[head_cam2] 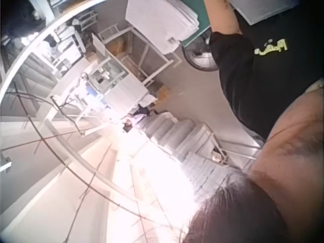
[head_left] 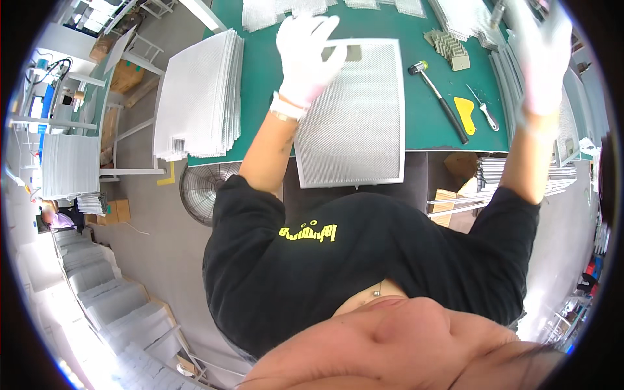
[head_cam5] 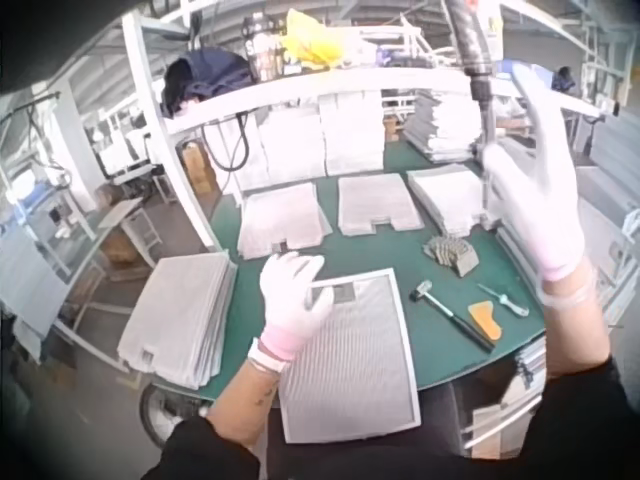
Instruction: The person assembles air filters by placing a mesh sheet onto a green workbench, positioning a plastic frame over it, and securing the assembly with a power drill. The person repeats this process for multiple units, stacking the finished filters on the table.
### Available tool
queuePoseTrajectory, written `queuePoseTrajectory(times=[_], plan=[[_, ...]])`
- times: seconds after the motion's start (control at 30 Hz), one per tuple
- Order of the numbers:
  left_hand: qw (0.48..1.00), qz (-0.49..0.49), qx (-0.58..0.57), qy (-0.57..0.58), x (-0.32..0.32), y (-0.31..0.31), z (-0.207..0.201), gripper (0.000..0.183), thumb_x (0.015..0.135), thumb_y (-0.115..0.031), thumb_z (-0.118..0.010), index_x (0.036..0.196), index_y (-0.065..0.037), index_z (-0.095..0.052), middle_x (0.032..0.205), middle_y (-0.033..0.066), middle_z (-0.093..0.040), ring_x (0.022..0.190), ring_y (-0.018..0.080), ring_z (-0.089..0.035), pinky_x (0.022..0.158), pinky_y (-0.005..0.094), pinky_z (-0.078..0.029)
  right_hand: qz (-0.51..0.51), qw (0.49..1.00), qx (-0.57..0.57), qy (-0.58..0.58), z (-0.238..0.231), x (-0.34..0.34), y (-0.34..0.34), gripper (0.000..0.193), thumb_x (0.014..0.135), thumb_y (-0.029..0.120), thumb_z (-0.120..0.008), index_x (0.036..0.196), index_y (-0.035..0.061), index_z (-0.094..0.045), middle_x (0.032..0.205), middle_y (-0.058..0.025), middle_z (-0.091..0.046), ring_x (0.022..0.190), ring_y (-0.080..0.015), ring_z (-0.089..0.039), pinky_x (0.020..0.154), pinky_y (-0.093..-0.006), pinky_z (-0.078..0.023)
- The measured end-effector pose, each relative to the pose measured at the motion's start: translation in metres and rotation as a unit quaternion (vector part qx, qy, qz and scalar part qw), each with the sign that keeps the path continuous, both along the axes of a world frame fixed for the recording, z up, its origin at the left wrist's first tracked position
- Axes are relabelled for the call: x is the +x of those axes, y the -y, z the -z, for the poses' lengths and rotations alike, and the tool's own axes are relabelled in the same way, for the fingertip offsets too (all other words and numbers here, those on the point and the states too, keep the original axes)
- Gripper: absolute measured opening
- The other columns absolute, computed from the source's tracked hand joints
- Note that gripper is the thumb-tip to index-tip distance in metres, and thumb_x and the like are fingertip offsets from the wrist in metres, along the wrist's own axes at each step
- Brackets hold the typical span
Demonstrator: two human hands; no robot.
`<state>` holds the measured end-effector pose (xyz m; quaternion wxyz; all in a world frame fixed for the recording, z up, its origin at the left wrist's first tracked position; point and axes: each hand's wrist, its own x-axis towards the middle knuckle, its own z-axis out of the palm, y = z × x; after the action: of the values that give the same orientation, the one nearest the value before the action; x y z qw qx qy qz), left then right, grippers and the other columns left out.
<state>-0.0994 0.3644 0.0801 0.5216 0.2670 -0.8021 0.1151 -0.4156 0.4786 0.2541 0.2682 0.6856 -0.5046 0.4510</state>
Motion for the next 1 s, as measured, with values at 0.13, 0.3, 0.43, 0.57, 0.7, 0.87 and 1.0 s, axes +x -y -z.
queuePoseTrajectory(times=[0.13, 0.3, 0.43, 0.57, 0.7, 0.87, 1.0], plan=[[0.992, -0.013, 0.120, 0.037, 0.050, -0.055, 0.031, 0.042, 0.077, -0.013, -0.078, 0.117, -0.010, -0.067, 0.117, 0.0081, -0.067, 0.122, 0.0322, -0.056, 0.115, 0.0531, -0.033, 0.069, 0.975, 0.193, -0.084, 0.154, 0.000, -0.044, 0.055, 0.082, 0.018, -0.074, 0.134, 0.0037, -0.059, 0.132, -0.0200, -0.059, 0.122, -0.0371, -0.055, 0.107, -0.0465, -0.041], [0.958, -0.065, 0.278, -0.027, 0.126, -0.141, 0.096, 0.038, 0.083, -0.006, -0.067, 0.120, 0.000, -0.063, 0.120, 0.0148, -0.064, 0.122, 0.0364, -0.055, 0.110, 0.0482, -0.039, 0.221, 0.856, 0.464, -0.049, 0.268, -0.017, -0.057, 0.054, 0.091, 0.019, -0.065, 0.142, 0.0075, -0.050, 0.110, -0.0200, -0.063, 0.094, -0.0365, -0.064, 0.083, -0.0439, -0.054], [0.887, -0.073, 0.429, -0.153, 0.141, -0.204, 0.132, 0.039, 0.088, -0.004, -0.063, 0.126, 0.002, -0.061, 0.122, 0.0155, -0.059, 0.116, 0.0295, -0.058, 0.104, 0.0394, -0.046, 0.065, 0.907, 0.409, 0.077, 0.277, -0.005, -0.030, 0.051, 0.098, 0.013, -0.054, 0.148, 0.0062, -0.044, 0.109, -0.0219, -0.063, 0.099, -0.0390, -0.063, 0.085, -0.0466, -0.052], [0.777, -0.028, 0.582, -0.238, 0.140, -0.233, 0.169, 0.040, 0.095, -0.007, -0.059, 0.133, 0.003, -0.055, 0.124, 0.0128, -0.058, 0.116, 0.0238, -0.059, 0.103, 0.0359, -0.047, 0.034, 0.887, 0.455, 0.072, 0.266, 0.024, -0.009, 0.056, 0.099, 0.014, -0.053, 0.153, 0.0150, -0.037, 0.101, -0.0214, -0.064, 0.091, -0.0408, -0.064, 0.079, -0.0493, -0.052], [0.628, 0.051, 0.701, -0.335, 0.149, -0.247, 0.208, 0.048, 0.103, -0.028, -0.056, 0.138, 0.004, -0.050, 0.133, 0.0143, -0.059, 0.120, 0.0232, -0.059, 0.106, 0.0384, -0.046, 0.053, 0.903, 0.421, 0.063, 0.267, 0.035, 0.007, 0.055, 0.100, 0.018, -0.052, 0.153, 0.0201, -0.037, 0.092, -0.0204, -0.065, 0.083, -0.0422, -0.065, 0.073, -0.0507, -0.053], [0.441, 0.232, 0.753, -0.430, 0.137, -0.241, 0.184, 0.059, 0.105, -0.045, -0.050, 0.141, 0.003, -0.049, 0.131, 0.0137, -0.061, 0.116, 0.0218, -0.061, 0.103, 0.0391, -0.048, 0.140, 0.819, 0.556, 0.016, 0.238, 0.046, 0.010, 0.057, 0.099, 0.014, -0.053, 0.153, 0.0185, -0.039, 0.100, -0.0202, -0.066, 0.090, -0.0407, -0.064, 0.078, -0.0483, -0.052], [0.451, 0.231, 0.764, -0.400, 0.142, -0.245, 0.196, 0.053, 0.106, -0.040, -0.051, 0.139, 0.002, -0.051, 0.121, 0.0103, -0.065, 0.101, 0.0179, -0.063, 0.091, 0.0344, -0.051, -0.002, 0.933, 0.354, 0.068, 0.232, 0.080, 0.023, 0.056, 0.099, 0.017, -0.052, 0.153, 0.0205, -0.038, 0.098, -0.0174, -0.067, 0.086, -0.0385, -0.066, 0.076, -0.0481, -0.055]])
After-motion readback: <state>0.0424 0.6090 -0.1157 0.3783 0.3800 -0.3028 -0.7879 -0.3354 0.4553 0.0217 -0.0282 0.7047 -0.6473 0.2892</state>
